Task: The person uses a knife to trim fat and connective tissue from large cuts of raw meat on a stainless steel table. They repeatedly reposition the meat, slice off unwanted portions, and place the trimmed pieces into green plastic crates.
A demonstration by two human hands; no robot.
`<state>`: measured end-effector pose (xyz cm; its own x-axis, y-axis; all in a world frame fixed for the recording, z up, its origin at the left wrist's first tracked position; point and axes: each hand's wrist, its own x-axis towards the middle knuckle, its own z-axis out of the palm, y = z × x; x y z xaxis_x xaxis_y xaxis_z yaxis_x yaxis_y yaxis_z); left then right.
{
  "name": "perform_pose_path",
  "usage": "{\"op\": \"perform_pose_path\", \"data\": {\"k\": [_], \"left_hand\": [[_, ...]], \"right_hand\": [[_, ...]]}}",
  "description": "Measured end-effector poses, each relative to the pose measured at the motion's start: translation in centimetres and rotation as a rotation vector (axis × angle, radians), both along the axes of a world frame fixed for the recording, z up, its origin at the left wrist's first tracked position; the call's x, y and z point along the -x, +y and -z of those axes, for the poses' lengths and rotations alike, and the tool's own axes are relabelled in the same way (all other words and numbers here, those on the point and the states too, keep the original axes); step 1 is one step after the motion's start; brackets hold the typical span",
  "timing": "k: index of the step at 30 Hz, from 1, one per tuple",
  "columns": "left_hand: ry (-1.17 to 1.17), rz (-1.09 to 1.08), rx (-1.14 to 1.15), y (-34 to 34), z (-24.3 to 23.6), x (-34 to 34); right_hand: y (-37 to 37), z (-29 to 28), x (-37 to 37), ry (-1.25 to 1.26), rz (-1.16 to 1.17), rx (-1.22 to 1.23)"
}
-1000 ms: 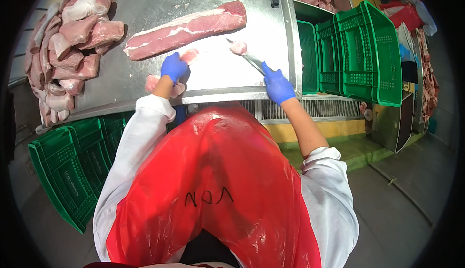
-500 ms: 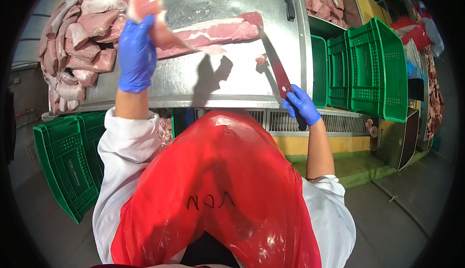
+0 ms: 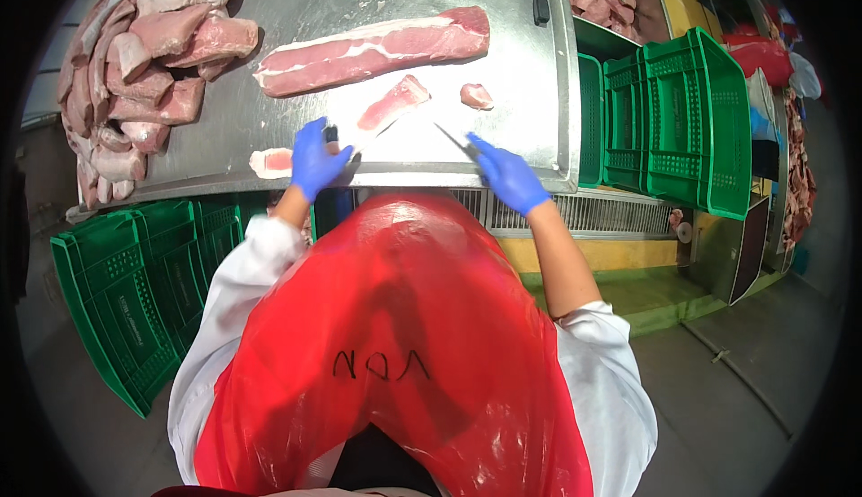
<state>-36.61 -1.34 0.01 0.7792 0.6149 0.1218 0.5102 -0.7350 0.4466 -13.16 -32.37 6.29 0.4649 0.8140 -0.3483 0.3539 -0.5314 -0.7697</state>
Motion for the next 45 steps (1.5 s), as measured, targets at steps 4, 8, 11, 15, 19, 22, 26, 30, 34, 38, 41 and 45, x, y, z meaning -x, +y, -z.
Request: {"op": "perform_pose_path", "data": {"k": [4, 8, 11, 15, 19, 22, 26, 30, 34, 38, 41, 45], "left_hand": [[0.485, 0.165, 0.084, 0.0, -1.5, -3.9], [0.483, 0.169, 0.113, -0.3, 0.3, -3.7], [0.503, 0.135, 0.201, -0.2, 1.0, -3.4], [0.427, 0.136, 0.185, -0.6, 1.4, -3.1], [0.281, 0.018, 0.338, -1.1, 1.3, -2.7], [0.331, 0.175, 0.379, -1.4, 1.3, -3.2], [0.394, 0.216, 0.352, -2.1, 0.8, -4.3], [0.406, 0.23, 0.316, 0.8, 1.7, -2.4], [0.429, 0.146, 0.234, 4.4, 1.5, -1.1], [0.291, -0.008, 0.196, 9.6, 2.9, 3.1], [0.014, 0.026, 0.314, 11.4, -1.6, 3.4], [-0.25, 0.131, 0.692, 8.7, -14.5, -0.6]], "right_hand": [[5.3, 1.0, 1.7, -0.288, -0.228, 0.199], [7.5, 0.8, 1.3, -0.422, -0.219, 0.301], [8.0, -0.2, 1.6, -0.421, -0.245, 0.323], [8.3, -0.7, 3.7, -0.316, -0.312, 0.29], [10.0, -0.1, 5.4, -0.291, -0.324, 0.319], [11.5, 1.1, 6.5, -0.354, -0.303, 0.268], [14.8, 4.0, 6.6, -0.432, -0.27, 0.172], [13.3, 4.1, 5.2, -0.464, -0.309, 0.204], [9.2, 3.9, 2.9, -0.455, -0.232, 0.281], [3.9, 2.9, -1.5, -0.414, -0.079, 0.334], [0.5, 1.9, -3.8, -0.328, -0.119, 0.268], [-3.3, -3.8, -2.8, 0.19, 0.006, 0.141]]}}
